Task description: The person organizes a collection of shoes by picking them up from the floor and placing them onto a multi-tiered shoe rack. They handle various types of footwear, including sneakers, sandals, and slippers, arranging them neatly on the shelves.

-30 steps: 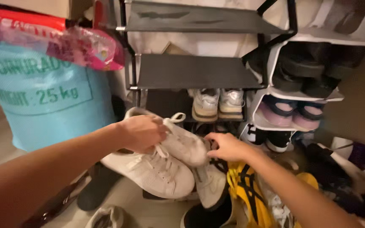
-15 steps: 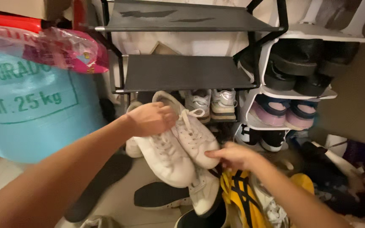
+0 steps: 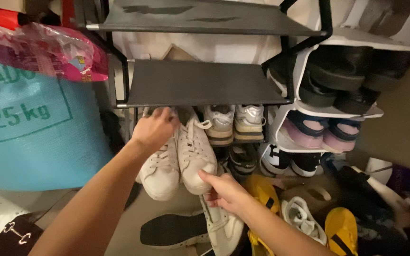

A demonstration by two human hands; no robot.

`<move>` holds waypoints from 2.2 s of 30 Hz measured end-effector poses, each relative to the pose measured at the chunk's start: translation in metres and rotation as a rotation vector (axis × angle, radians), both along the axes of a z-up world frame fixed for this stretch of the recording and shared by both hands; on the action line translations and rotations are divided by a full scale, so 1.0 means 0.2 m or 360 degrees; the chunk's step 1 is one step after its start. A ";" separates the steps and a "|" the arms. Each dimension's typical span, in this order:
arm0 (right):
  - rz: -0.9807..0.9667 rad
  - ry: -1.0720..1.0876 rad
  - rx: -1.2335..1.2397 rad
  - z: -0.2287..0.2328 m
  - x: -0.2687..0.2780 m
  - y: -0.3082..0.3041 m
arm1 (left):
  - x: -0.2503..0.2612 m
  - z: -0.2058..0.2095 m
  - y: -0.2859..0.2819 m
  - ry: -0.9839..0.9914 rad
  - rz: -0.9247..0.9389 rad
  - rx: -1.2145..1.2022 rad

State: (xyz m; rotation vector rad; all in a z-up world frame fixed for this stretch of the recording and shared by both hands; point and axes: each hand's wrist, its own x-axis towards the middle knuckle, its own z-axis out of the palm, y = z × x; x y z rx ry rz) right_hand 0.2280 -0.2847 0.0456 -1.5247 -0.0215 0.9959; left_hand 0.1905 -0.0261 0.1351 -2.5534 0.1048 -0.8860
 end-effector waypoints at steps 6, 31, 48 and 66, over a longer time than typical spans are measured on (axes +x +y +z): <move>-0.0029 0.0034 -0.0007 0.00 -0.03 0.02 | -0.09 -0.15 -0.04 -0.0309 0.0545 -0.0971; 0.0124 0.0326 -0.0371 0.18 0.56 -0.86 | 0.03 0.22 -0.09 0.0179 0.1461 -0.2270; 0.0648 0.0139 -0.0858 0.19 0.60 -1.04 | 0.08 0.45 -0.23 0.1076 -0.0580 -0.0845; 0.0687 0.0133 -0.0925 0.20 0.58 -1.02 | -0.37 0.19 0.29 0.0742 0.0189 0.0386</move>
